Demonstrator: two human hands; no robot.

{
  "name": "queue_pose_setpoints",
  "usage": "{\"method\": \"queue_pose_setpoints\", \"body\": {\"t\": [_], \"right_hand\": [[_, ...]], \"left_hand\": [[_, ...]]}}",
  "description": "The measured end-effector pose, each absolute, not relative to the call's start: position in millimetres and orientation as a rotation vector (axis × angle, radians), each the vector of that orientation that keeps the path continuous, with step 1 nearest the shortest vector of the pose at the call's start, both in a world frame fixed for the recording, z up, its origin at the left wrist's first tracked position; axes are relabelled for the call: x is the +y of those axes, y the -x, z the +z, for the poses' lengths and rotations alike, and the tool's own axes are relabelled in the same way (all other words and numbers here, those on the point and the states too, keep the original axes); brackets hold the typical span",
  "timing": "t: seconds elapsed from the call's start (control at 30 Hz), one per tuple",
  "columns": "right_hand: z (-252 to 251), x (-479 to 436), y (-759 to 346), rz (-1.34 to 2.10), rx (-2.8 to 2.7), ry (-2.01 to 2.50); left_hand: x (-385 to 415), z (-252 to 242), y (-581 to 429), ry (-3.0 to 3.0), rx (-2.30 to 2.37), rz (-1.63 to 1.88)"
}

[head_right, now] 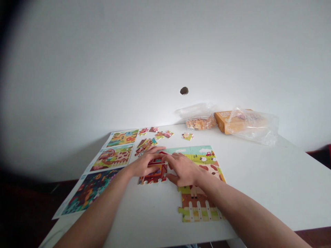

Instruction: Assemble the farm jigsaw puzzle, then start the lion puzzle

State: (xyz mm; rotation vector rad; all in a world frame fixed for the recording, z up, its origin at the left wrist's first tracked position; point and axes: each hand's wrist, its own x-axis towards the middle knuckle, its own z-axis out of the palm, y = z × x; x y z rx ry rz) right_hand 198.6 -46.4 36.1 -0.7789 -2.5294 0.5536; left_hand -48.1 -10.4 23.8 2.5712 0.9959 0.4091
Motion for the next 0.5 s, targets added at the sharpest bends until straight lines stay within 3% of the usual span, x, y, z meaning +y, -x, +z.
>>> {"method": "queue_pose_setpoints", "body": {"t": [0.5], "right_hand": [[33.0,-46.0,-201.0,0.563,-2.649,0.699]], "left_hand": [[-10.2,24.1,49.2,-2.564,0.990,0.373]]}}
